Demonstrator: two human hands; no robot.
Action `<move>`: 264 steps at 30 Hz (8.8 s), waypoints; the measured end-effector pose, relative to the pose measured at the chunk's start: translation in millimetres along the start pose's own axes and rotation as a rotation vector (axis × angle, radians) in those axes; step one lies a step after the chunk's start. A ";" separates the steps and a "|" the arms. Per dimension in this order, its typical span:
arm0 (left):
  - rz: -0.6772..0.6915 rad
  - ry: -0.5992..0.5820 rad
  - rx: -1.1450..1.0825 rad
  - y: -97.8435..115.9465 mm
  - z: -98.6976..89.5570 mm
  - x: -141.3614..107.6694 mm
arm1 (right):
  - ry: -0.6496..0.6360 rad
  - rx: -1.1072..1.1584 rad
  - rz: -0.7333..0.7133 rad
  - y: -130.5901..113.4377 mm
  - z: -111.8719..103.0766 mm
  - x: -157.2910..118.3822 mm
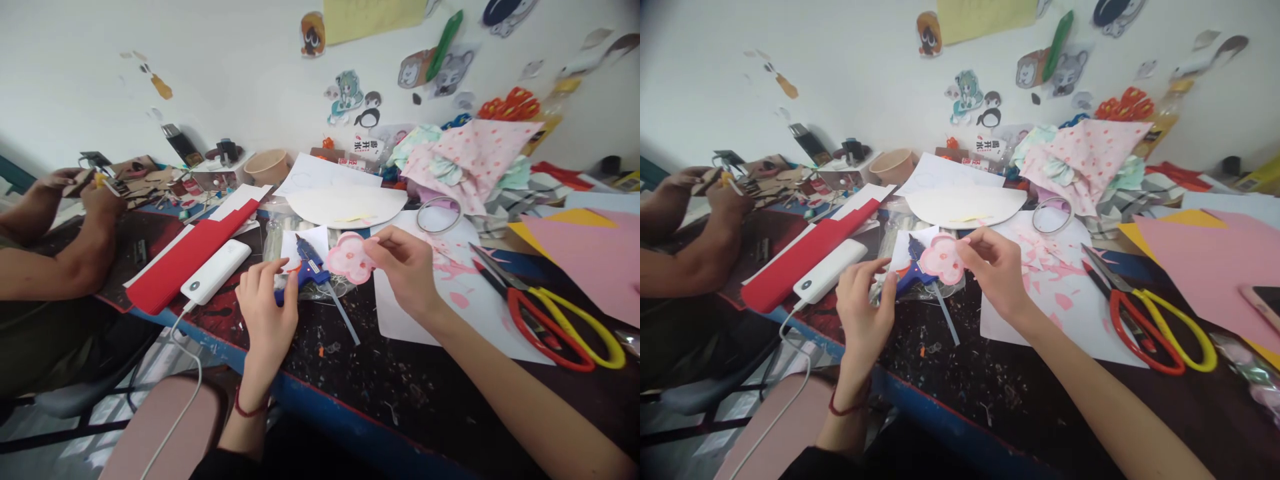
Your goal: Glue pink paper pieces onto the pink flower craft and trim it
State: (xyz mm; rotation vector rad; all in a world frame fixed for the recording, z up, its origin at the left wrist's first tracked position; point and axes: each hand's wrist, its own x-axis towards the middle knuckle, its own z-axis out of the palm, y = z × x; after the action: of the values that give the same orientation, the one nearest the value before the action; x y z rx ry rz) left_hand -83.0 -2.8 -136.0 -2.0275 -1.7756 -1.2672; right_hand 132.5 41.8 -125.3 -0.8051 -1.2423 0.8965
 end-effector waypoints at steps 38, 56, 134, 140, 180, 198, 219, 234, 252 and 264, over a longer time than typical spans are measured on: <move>-0.313 -0.272 -1.002 62.5 1.3 26.4 | -0.277 -0.220 -0.131 -10.1 3.4 -13.1; -0.301 -0.236 -0.982 56.7 0.8 25.9 | -0.260 -0.243 -0.187 -8.7 2.9 -13.3; 0.151 -0.111 -1.255 229.6 -17.7 153.0 | 0.278 0.035 -0.785 -144.0 -69.3 94.2; 0.133 -0.137 -1.318 248.6 2.1 160.3 | 0.405 -0.040 -0.818 -142.7 -86.2 98.8; 0.094 -0.234 -1.582 234.4 30.1 170.7 | 0.443 -0.155 -0.815 -136.7 -88.4 94.5; 0.085 -0.246 -1.499 232.1 34.9 171.1 | 0.508 -0.119 -0.792 -134.1 -89.1 97.5; 0.184 -0.219 -1.466 221.2 40.9 179.4 | 0.372 -0.102 -0.861 -126.9 -91.3 103.6; 0.171 -0.342 -1.607 211.3 56.5 189.5 | 0.371 -0.275 -0.908 -132.5 -89.6 99.3; 0.355 -0.346 -1.648 217.0 53.0 185.0 | 0.235 -0.535 -0.968 -145.2 -98.3 91.8; 0.370 -0.300 -1.581 218.9 50.0 182.4 | 0.261 -0.473 -0.913 -149.4 -97.4 87.5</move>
State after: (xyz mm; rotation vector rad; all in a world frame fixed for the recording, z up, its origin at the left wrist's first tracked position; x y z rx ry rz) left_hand 120.5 101.0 41.4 -3.0051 -0.0162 -2.6906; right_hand 255.3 52.2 30.5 -0.5808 -1.4017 -0.2421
